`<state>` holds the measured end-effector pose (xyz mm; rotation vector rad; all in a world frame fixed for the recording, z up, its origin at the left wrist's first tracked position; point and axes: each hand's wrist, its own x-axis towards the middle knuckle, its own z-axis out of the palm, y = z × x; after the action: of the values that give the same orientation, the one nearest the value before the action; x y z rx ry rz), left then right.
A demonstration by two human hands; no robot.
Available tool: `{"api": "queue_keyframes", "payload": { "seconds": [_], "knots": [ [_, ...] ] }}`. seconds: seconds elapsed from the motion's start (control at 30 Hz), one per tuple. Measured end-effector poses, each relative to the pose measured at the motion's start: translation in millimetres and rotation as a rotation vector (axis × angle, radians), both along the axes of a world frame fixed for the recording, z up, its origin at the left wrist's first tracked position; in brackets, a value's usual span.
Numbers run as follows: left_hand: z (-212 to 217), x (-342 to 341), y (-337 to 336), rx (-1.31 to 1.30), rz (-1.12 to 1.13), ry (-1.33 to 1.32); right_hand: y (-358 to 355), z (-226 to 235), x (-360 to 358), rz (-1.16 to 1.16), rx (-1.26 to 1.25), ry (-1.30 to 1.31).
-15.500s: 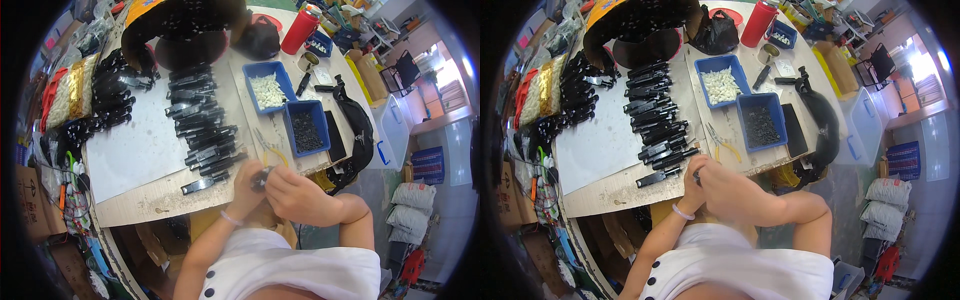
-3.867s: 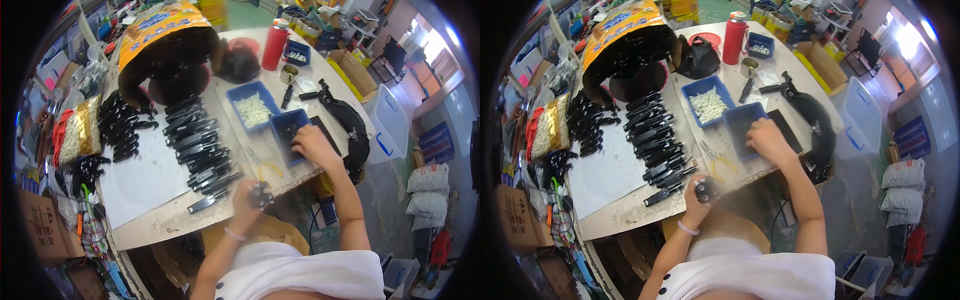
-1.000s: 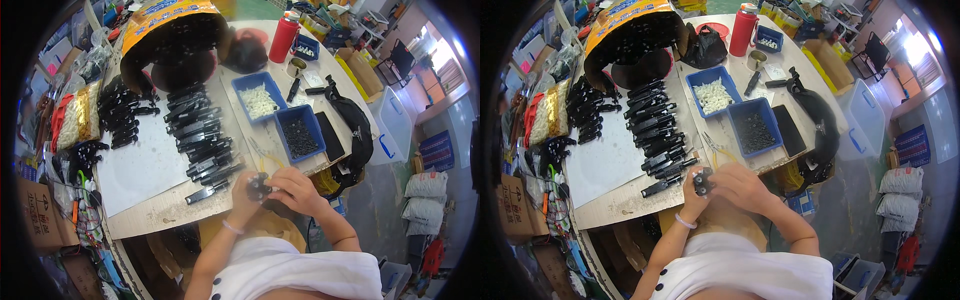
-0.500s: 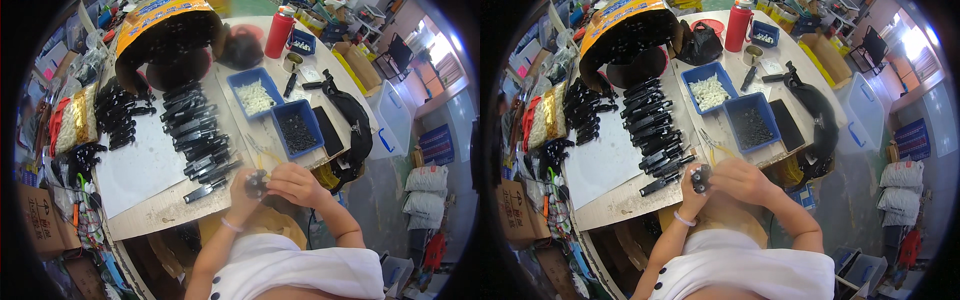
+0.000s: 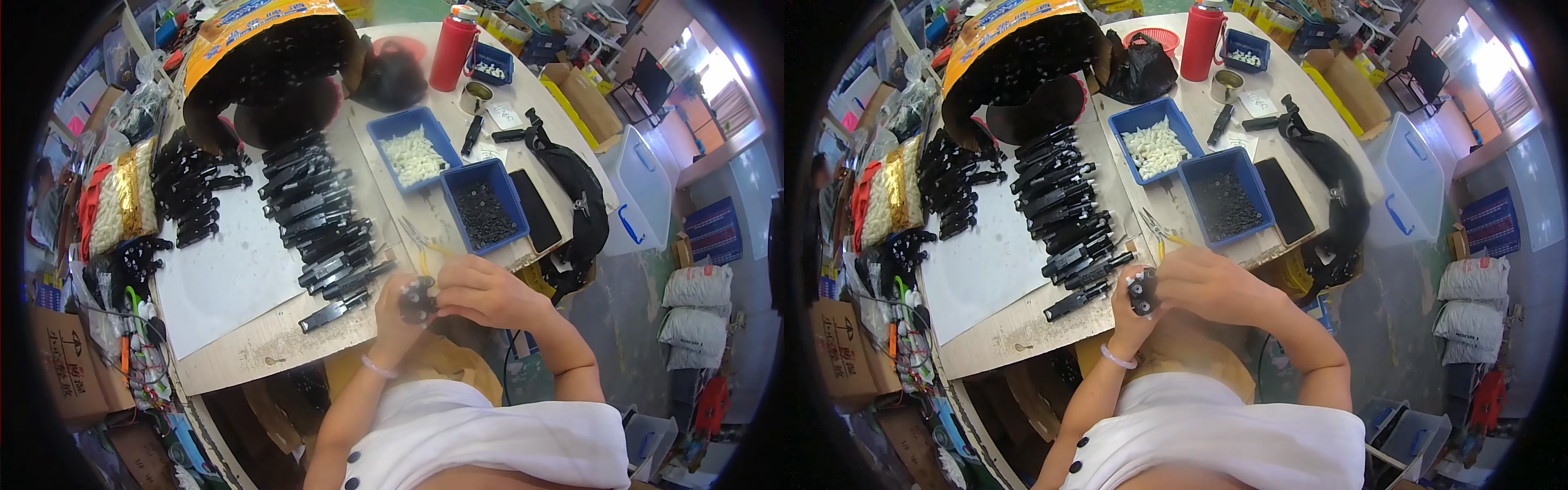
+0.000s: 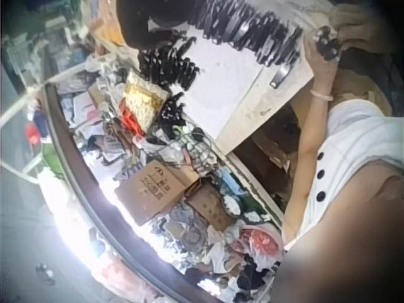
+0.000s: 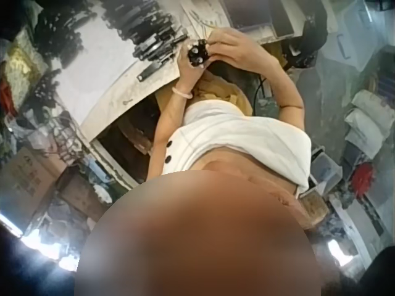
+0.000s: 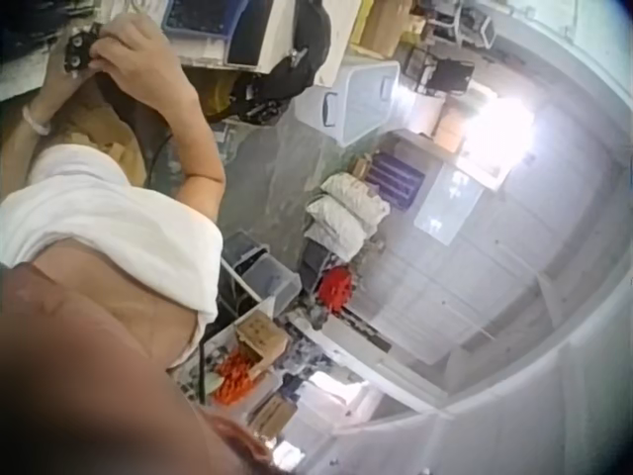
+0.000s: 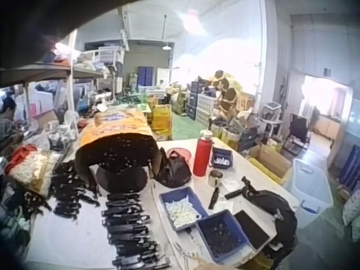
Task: Assembling small black plastic components by manually inserting small metal parts.
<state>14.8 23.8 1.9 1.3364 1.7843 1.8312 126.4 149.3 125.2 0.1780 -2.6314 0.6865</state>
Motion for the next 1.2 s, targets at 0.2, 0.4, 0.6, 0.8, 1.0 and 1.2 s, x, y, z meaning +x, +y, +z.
{"api": "queue_keyframes", "payload": {
  "seconds": [0.2, 0.4, 0.6, 0.8, 1.0, 1.2],
  "knots": [
    [-2, 0, -2, -0.007, 0.001, 0.010, -4, -11, 6, -0.040, 0.019, 0.072],
    [-3, 0, -2, -0.008, 0.018, 0.027, -5, -7, 2, -0.059, -0.078, 0.012],
    [-2, 0, -1, -0.015, 0.005, 0.008, -7, -4, 2, -0.063, -0.023, 0.030],
    [0, 2, -1, -0.010, 0.013, 0.012, -7, -3, 4, -0.078, -0.026, 0.043],
    [10, 2, -1, 0.000, 0.034, 0.022, 51, -10, 15, -0.508, -0.085, 0.112],
    [6, 3, 1, -0.005, 0.044, -0.015, 99, -44, 14, -0.485, 0.255, -0.395]
  ]
}}
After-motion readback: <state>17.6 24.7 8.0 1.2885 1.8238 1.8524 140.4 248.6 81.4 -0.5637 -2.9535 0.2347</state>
